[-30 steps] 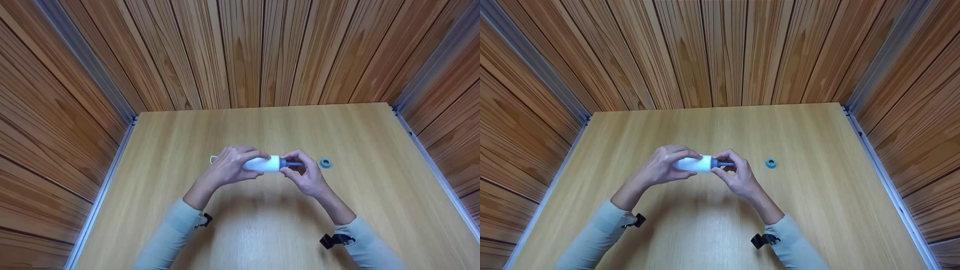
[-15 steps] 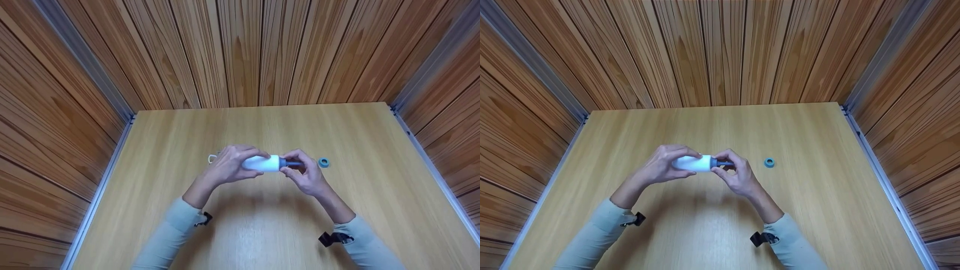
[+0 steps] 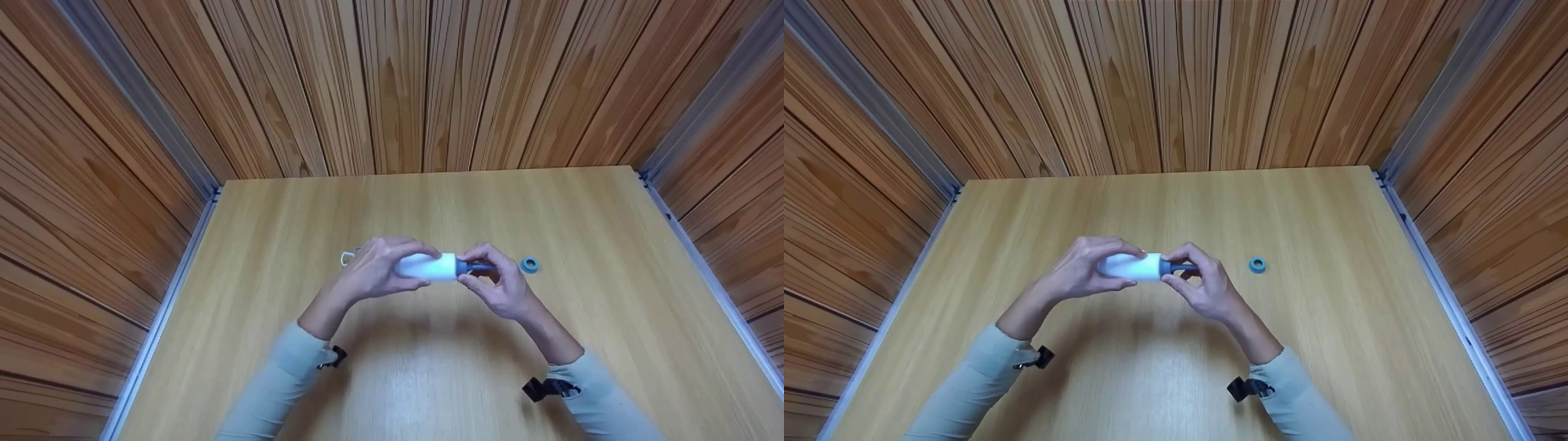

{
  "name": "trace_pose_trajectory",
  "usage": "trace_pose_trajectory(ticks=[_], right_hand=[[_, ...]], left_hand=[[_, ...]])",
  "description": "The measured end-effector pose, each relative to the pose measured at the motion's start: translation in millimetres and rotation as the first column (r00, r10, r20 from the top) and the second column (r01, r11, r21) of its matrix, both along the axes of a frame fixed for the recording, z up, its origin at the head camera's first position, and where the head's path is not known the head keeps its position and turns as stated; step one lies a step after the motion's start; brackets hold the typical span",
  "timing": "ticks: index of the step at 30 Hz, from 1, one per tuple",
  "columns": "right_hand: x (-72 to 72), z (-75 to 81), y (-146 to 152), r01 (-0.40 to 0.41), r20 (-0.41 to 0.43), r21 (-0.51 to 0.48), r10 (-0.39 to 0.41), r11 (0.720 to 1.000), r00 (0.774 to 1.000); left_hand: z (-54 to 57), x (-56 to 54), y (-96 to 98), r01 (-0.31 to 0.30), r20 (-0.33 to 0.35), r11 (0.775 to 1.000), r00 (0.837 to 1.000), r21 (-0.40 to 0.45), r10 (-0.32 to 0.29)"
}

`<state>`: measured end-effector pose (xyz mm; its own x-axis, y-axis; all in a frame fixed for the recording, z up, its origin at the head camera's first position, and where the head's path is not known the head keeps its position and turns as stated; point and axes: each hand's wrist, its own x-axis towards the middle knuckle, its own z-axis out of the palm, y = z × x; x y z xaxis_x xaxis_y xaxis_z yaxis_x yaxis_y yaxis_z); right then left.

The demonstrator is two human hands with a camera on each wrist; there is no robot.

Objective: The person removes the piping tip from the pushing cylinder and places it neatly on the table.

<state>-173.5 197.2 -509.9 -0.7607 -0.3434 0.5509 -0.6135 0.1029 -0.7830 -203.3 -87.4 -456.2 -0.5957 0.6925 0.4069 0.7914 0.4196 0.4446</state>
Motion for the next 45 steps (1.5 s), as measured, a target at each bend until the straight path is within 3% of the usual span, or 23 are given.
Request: trace_pose_trajectory(ticks=[6, 12, 17, 26, 32, 38, 45], right_hand=[[1.4, 0.4, 1.6, 0.021, 0.013, -0.001, -0.021, 1.000, 1.000], [2.2, 0.9, 1.2, 0.078, 0.062, -0.046, -0.075, 0.996, 0.995], [2.3, 3.0, -0.5, 0.122, 0.098, -0.050, -0.117, 0.991, 0.988], [2.5, 1.8, -1.5, 0.122, 0.102, -0.050, -0.116, 0.991, 0.988], [3.7, 0.5, -0.1, 0.090, 0.060, -0.011, -0.089, 0.996, 0.994], [3.5, -2.4, 0.5, 0.054, 0.048, 0.003, -0.054, 0.999, 0.997], [4.5, -1.0, -2.3, 0.087, 0.103, -0.039, -0.082, 0.995, 0.991]], left_hand=[[2.8, 2.3, 1.0, -0.004, -0.102, 0.999, 0.995, -0.048, -0.001], [4.1, 3.9, 4.5, -0.024, -0.221, 0.996, 0.975, -0.083, 0.005], [3.8, 5.6, 5.7, -0.028, -0.231, 0.996, 0.973, -0.088, 0.007], [0.4, 4.0, 5.7, 0.013, -0.193, 0.999, 0.981, -0.053, -0.023], [1.4, 3.4, 3.6, 0.010, -0.064, 0.999, 0.998, -0.039, -0.012], [1.0, 3.9, 2.8, 0.000, 0.035, 0.999, 0.999, -0.047, 0.002], [1.4, 6.6, 4.2, -0.006, 0.047, 0.998, 0.999, -0.059, 0.009]])
